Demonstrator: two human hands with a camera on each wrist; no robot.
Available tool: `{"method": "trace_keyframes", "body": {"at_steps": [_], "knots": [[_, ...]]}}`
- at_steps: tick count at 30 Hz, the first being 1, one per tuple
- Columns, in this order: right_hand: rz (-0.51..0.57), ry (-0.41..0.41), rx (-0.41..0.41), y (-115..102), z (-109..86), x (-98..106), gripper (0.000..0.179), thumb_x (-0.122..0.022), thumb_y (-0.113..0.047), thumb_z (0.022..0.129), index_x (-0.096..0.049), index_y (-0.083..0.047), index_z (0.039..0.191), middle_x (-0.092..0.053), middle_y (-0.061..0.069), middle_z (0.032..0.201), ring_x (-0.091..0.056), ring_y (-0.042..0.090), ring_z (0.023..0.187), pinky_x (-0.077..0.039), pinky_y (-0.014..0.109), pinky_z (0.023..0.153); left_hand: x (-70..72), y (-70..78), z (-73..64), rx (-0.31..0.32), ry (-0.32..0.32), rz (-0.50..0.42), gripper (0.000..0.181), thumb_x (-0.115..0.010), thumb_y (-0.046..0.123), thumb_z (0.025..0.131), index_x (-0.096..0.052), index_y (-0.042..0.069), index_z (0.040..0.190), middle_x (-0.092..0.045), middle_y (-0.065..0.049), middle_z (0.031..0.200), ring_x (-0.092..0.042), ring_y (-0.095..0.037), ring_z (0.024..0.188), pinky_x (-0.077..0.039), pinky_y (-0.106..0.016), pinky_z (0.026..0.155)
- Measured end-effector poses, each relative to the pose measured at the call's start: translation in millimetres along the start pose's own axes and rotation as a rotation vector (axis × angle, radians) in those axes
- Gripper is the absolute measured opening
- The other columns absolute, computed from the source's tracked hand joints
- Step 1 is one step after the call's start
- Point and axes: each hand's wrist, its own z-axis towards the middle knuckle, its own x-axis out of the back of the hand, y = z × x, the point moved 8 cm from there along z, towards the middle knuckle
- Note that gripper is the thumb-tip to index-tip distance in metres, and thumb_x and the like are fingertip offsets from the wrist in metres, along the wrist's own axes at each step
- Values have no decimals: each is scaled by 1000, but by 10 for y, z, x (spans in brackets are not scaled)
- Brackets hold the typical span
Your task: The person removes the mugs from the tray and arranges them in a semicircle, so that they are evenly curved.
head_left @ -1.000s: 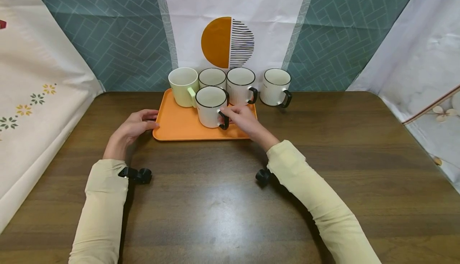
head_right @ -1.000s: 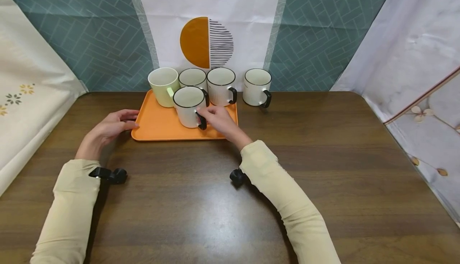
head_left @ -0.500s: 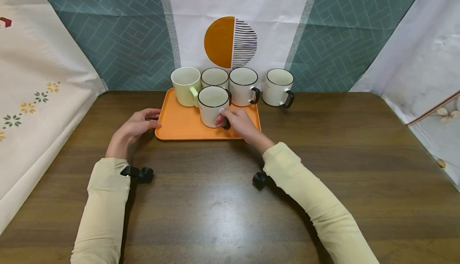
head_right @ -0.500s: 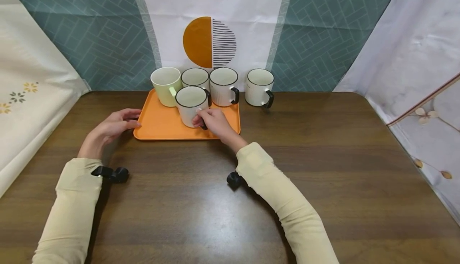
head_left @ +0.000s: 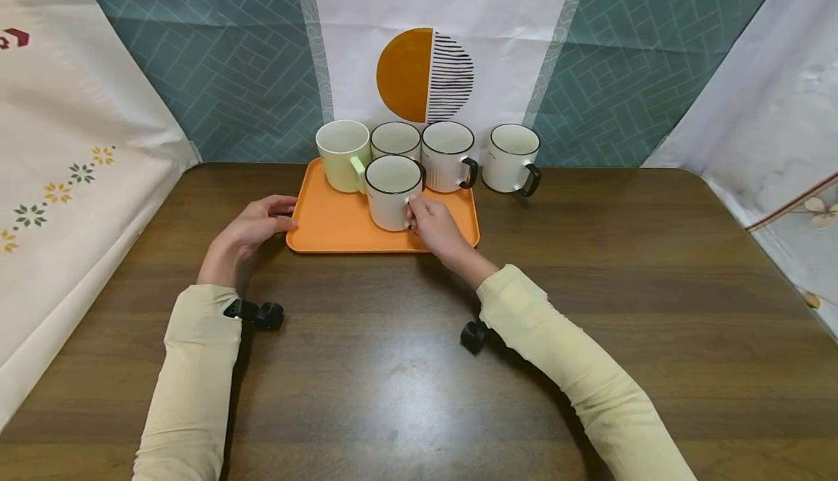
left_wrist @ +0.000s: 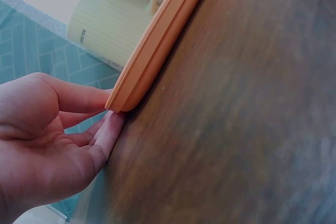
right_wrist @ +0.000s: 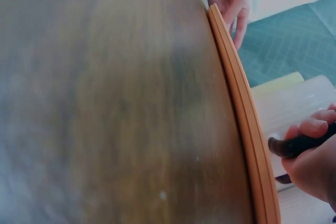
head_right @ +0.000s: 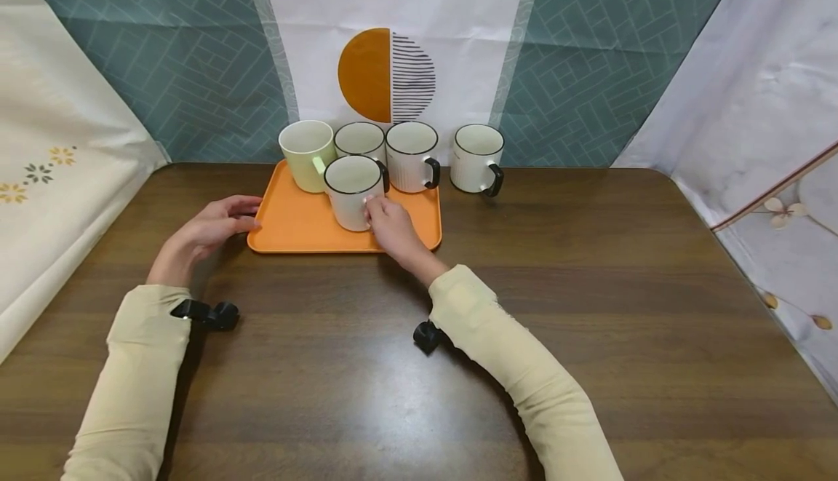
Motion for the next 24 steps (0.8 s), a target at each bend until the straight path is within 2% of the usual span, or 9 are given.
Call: {"method": "trace_keyframes", "body": {"at_steps": [6,15,24], "knots": [[2,20,-10,17,-4,109,39,-43,-27,104,-47,-6,72,-41,3,66,-42,18,66,-36,27,60,0,4,7,-7,-2,10,62,-52,2,97,-20,-6,150,-30,-27,146,-40,-34,124,-33,-44,107],[-22,-80,15,4,-31,160,42,-39,-25,105,-42,-4,68,-37,4,64,-37,18,63,-31,26,59,-9,-10,-5,-3,-5,5,61,-51,1,97,-20,-6,149,-31,-28,144,-41,-34,122,-36,-40,106],[4,-120,24,4,-70,216,40,-36,-21,106,-40,-3,69,-38,7,68,-36,18,64,-31,29,61,-10,-20,-9,-10,-8,3,61,-52,2,97,-20,-7,149,-30,-28,144,-40,-34,124,-37,-38,105]]}}
